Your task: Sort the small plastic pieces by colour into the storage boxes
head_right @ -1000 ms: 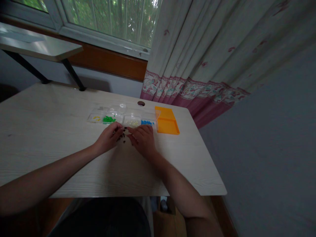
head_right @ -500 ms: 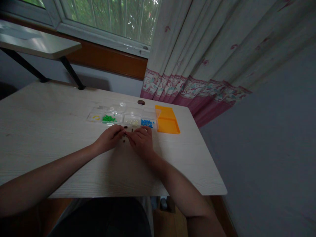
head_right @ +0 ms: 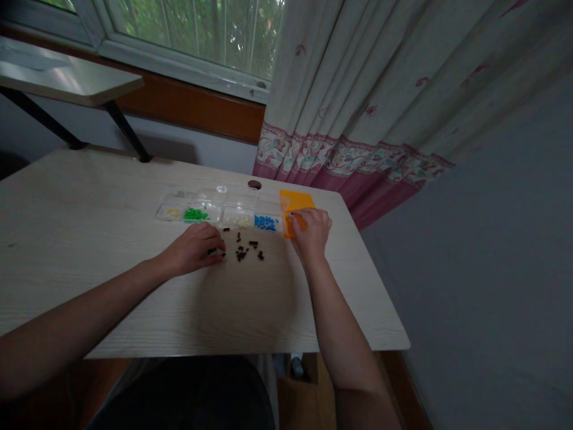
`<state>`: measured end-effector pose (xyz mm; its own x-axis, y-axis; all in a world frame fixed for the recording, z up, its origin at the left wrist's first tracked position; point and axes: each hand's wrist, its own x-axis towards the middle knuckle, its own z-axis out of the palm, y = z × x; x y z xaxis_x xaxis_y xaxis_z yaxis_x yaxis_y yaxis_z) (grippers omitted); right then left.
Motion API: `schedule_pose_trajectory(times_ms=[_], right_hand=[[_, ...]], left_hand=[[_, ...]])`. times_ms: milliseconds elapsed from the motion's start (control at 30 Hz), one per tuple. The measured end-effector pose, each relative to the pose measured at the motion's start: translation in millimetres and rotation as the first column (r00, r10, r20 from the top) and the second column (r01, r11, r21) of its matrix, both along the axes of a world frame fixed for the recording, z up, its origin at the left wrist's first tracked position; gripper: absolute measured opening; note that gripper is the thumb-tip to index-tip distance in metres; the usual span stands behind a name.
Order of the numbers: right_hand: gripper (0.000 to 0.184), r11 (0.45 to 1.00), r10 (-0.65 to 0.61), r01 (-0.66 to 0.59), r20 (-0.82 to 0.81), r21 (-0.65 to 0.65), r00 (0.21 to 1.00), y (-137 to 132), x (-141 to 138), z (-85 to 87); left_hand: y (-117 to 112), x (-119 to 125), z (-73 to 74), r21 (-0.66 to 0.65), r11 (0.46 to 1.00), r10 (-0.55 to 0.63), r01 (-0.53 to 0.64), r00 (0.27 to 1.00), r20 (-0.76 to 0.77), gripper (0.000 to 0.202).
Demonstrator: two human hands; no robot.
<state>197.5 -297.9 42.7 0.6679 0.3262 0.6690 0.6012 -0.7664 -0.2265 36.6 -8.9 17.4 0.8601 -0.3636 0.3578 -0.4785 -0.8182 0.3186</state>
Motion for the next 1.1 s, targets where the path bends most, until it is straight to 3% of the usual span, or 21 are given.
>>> schedule_pose_trajectory(times_ms=[200,433,533,667,800,967,1100], right_hand=[[0.019,0.99,-0.142,0.142,-0.061,-0.007,0.988,-9.1,5.4,-4.9],[0.023,0.953,-0.255,0.197,-0.254,-0.232,0.933,-8.5,7.2,-16.6],[0.028,0.962,-0.235,0.194,-0.219,-0.191,0.947,-7.3,6.5,-14.4],[0.033,0.991,-0.128,0.125,-0.086,-0.035,0.988,-2.7,2.0,-4.9],[0.032,0.992,0.123,-0.123,0.013,-0.015,0.992,13.6,-15.5,-2.2],[0.019,0.873,0.476,-0.468,0.026,-0.134,0.879,44.1,-50.5,-10.8],[0.019,0.797,0.59,-0.57,0.056,-0.202,0.805,59.4,-68.9,-14.2]], left_hand=[[-8.1,0.0,0.4,0.026,0.999,-0.037,0.038,0.999,-0.007,0.017],[-11.1,1.6,-3.5,0.119,0.993,-0.018,0.01,0.998,0.065,0.02],[-11.8,2.4,-7.2,0.135,0.991,-0.018,0.004,0.995,0.102,0.021],[-13.5,2.9,-8.6,0.097,0.995,0.006,-0.016,0.994,0.106,0.02],[-15.3,3.1,-5.9,-0.055,0.996,0.08,-0.076,0.994,0.074,0.019],[-15.7,3.0,-1.3,-0.256,0.956,0.16,-0.142,0.986,0.05,0.022],[-17.6,4.0,-2.6,-0.36,0.918,0.18,-0.165,0.984,0.008,0.023]])
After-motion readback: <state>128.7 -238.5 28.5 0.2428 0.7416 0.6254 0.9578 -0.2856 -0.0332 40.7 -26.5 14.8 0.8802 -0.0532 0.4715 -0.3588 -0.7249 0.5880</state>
